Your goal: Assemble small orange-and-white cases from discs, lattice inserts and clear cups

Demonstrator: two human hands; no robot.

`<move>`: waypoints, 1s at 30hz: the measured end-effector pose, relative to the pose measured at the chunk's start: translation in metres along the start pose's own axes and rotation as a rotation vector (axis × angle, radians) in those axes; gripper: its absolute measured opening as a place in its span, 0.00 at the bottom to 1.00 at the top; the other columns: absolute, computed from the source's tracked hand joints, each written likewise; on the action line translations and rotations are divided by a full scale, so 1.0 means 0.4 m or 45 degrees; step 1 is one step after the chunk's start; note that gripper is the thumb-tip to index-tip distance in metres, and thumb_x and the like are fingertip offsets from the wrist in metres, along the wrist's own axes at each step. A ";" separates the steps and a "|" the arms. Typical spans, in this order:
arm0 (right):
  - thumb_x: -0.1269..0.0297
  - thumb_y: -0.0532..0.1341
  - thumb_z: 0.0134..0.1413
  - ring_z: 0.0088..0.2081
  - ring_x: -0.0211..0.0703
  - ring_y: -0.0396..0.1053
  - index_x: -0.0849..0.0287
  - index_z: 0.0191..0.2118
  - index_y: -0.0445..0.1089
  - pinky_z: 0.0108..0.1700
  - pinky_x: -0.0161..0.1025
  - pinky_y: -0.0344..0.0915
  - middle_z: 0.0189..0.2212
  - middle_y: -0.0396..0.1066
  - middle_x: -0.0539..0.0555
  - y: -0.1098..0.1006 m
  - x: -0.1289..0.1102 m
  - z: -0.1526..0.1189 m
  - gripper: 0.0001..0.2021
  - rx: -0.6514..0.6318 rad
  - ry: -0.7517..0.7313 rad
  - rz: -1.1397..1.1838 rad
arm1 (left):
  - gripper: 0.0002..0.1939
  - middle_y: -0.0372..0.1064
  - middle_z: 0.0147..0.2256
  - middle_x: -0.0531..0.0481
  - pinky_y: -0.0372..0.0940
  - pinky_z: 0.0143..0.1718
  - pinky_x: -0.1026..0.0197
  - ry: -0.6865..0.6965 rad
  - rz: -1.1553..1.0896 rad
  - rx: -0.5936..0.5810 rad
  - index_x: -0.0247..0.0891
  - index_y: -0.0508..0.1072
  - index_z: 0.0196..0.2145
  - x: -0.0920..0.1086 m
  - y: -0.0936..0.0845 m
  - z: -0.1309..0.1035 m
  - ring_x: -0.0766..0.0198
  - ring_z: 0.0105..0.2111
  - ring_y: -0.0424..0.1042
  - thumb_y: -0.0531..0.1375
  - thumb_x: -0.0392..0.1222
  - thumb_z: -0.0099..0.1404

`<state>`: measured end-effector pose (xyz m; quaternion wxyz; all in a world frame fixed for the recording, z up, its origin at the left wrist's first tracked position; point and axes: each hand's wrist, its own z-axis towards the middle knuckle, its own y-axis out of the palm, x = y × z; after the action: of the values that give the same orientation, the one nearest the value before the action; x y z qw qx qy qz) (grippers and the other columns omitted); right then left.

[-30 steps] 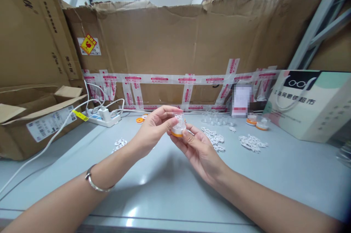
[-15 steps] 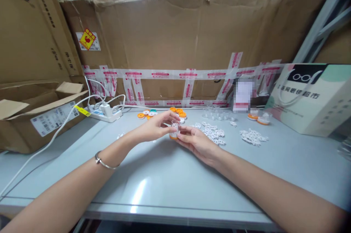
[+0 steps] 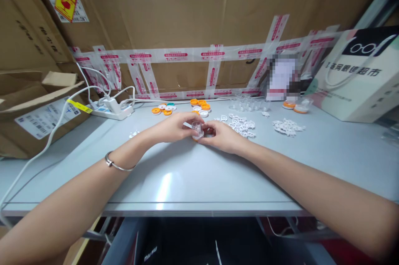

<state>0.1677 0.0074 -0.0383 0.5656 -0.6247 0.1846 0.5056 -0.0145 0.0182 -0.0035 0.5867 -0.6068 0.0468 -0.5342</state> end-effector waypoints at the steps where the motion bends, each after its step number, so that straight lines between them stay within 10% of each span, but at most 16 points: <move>1: 0.63 0.64 0.38 0.27 0.36 0.63 0.62 0.32 0.71 0.31 0.34 0.59 0.26 0.69 0.50 -0.003 0.002 0.000 0.11 0.003 -0.029 -0.093 | 0.14 0.71 0.39 0.47 0.64 0.41 0.61 0.001 0.017 0.007 0.37 0.69 0.42 0.001 0.002 0.000 0.63 0.40 0.69 0.58 0.34 0.56; 30: 0.58 0.61 0.42 0.23 0.32 0.56 0.61 0.22 0.61 0.25 0.30 0.51 0.19 0.59 0.46 0.020 -0.004 -0.007 0.12 0.099 -0.062 -0.289 | 0.06 0.67 0.35 0.49 0.61 0.36 0.60 0.017 0.427 0.060 0.37 0.72 0.35 0.041 0.010 -0.003 0.63 0.34 0.67 0.56 0.36 0.59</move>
<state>0.1618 0.0021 -0.0416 0.6475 -0.6067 0.1184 0.4457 -0.0061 0.0049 0.0028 0.6814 -0.5729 0.1387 -0.4339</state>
